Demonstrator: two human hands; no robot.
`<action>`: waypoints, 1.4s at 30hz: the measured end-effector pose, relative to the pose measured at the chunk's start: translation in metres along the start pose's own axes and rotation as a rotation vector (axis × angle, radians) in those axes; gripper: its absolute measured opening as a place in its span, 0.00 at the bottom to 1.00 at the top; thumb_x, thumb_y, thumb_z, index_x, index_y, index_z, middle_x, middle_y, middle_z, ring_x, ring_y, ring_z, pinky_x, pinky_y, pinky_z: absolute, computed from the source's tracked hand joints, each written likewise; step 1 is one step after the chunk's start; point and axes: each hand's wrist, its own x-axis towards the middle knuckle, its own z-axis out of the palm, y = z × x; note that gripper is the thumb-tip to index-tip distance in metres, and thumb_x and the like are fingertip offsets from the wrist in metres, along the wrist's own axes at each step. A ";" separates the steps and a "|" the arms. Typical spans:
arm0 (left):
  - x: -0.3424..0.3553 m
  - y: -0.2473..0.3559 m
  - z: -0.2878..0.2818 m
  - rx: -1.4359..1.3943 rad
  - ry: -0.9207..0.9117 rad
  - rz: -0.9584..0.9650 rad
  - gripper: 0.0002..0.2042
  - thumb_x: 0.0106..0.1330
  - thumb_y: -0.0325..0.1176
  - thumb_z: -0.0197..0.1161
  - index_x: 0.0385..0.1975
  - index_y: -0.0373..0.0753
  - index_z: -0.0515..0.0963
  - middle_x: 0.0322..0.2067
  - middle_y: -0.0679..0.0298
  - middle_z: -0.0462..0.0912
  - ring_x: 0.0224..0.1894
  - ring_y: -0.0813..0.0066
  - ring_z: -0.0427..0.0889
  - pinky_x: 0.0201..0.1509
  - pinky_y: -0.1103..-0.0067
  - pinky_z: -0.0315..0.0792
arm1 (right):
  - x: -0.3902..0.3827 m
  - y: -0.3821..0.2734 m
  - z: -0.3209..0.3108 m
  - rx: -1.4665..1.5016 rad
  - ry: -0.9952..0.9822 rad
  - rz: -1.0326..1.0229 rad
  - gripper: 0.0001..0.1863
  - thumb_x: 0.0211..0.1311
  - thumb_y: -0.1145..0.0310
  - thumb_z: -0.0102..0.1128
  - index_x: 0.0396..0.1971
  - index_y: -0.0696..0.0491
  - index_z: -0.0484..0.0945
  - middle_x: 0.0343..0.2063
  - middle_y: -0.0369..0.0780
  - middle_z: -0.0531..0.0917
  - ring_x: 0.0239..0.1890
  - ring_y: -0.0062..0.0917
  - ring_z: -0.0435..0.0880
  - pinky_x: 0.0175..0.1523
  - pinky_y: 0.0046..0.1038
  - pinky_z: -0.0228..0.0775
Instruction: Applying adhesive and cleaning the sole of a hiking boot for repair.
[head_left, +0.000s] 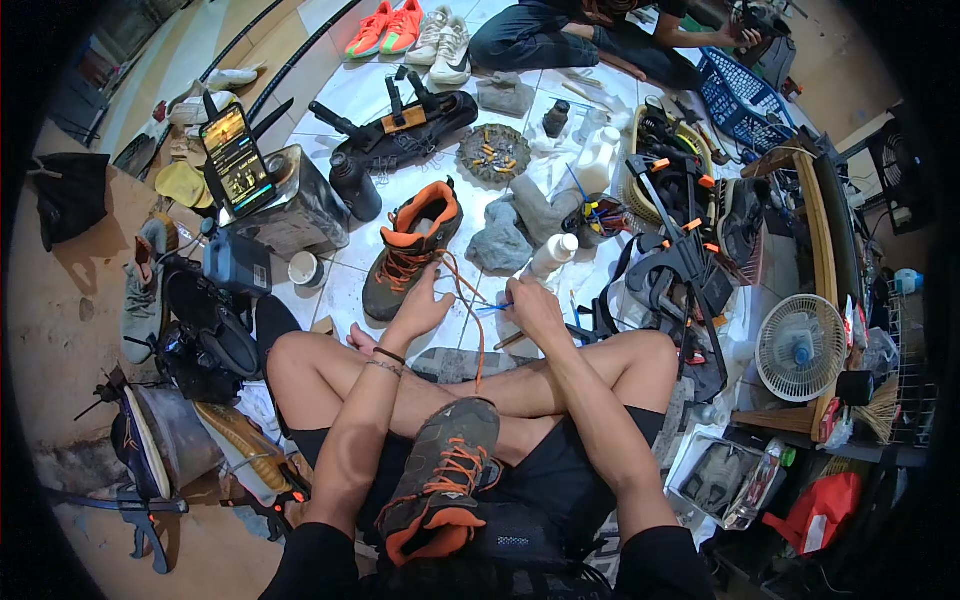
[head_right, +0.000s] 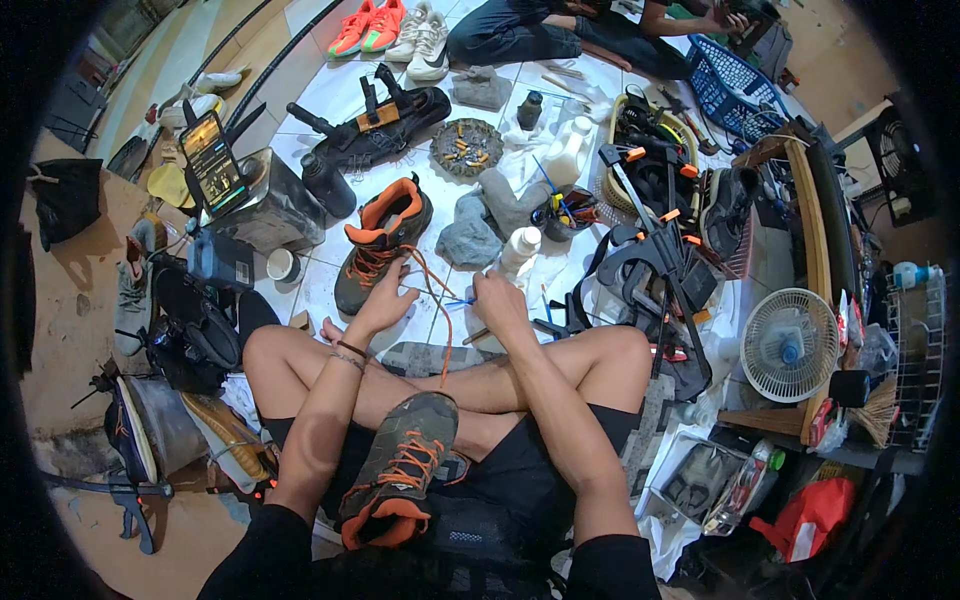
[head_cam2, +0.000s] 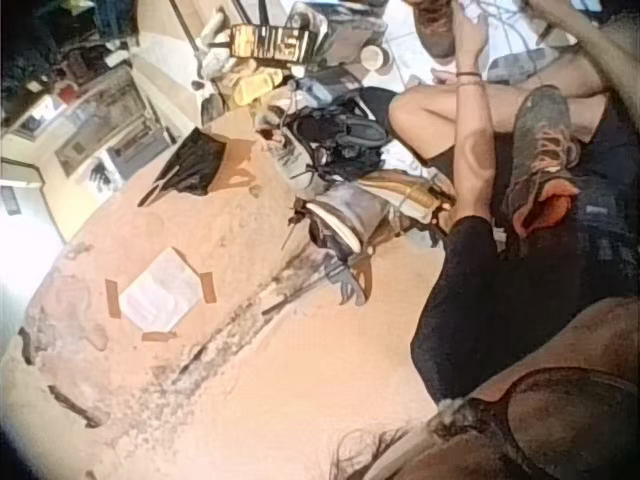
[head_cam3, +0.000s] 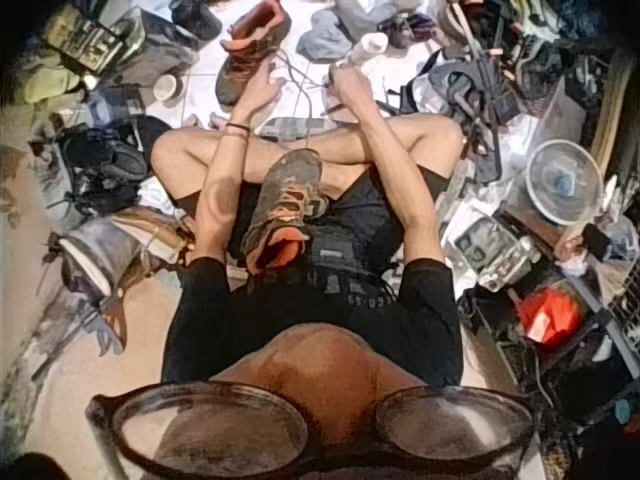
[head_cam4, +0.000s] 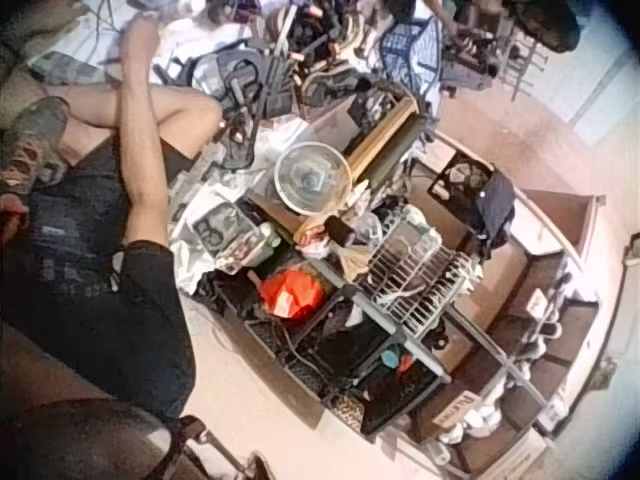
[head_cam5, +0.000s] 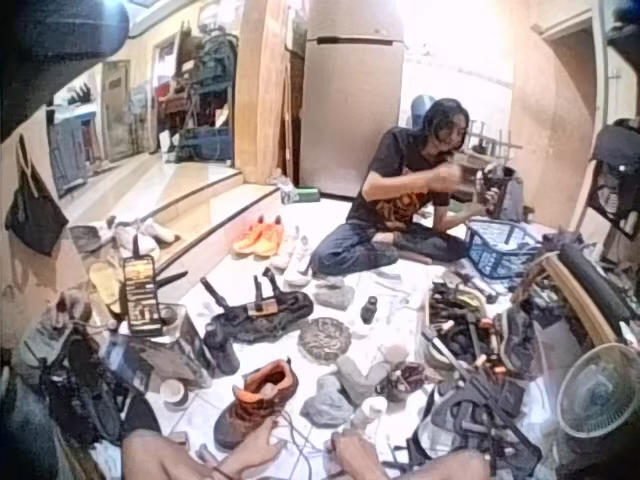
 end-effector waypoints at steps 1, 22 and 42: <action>0.002 0.001 0.002 0.003 0.029 -0.006 0.34 0.60 0.33 0.60 0.68 0.35 0.57 0.59 0.41 0.71 0.64 0.50 0.70 0.67 0.67 0.63 | 0.000 -0.001 -0.006 0.041 -0.008 0.002 0.09 0.53 0.74 0.61 0.35 0.59 0.80 0.37 0.49 0.81 0.38 0.46 0.83 0.42 0.44 0.76; -0.124 0.172 -0.015 -0.708 -0.393 0.403 0.14 0.68 0.32 0.61 0.48 0.30 0.76 0.40 0.59 0.83 0.44 0.72 0.82 0.51 0.76 0.75 | -0.133 -0.071 -0.122 1.548 0.740 -0.079 0.11 0.72 0.63 0.54 0.39 0.55 0.68 0.26 0.44 0.83 0.24 0.30 0.86 0.30 0.30 0.82; -0.152 0.180 -0.016 -0.552 -0.350 0.363 0.07 0.67 0.29 0.63 0.36 0.31 0.82 0.30 0.63 0.85 0.34 0.81 0.81 0.41 0.82 0.73 | -0.149 -0.083 -0.108 1.700 0.651 0.059 0.10 0.71 0.65 0.56 0.36 0.54 0.69 0.22 0.39 0.82 0.22 0.24 0.84 0.29 0.27 0.82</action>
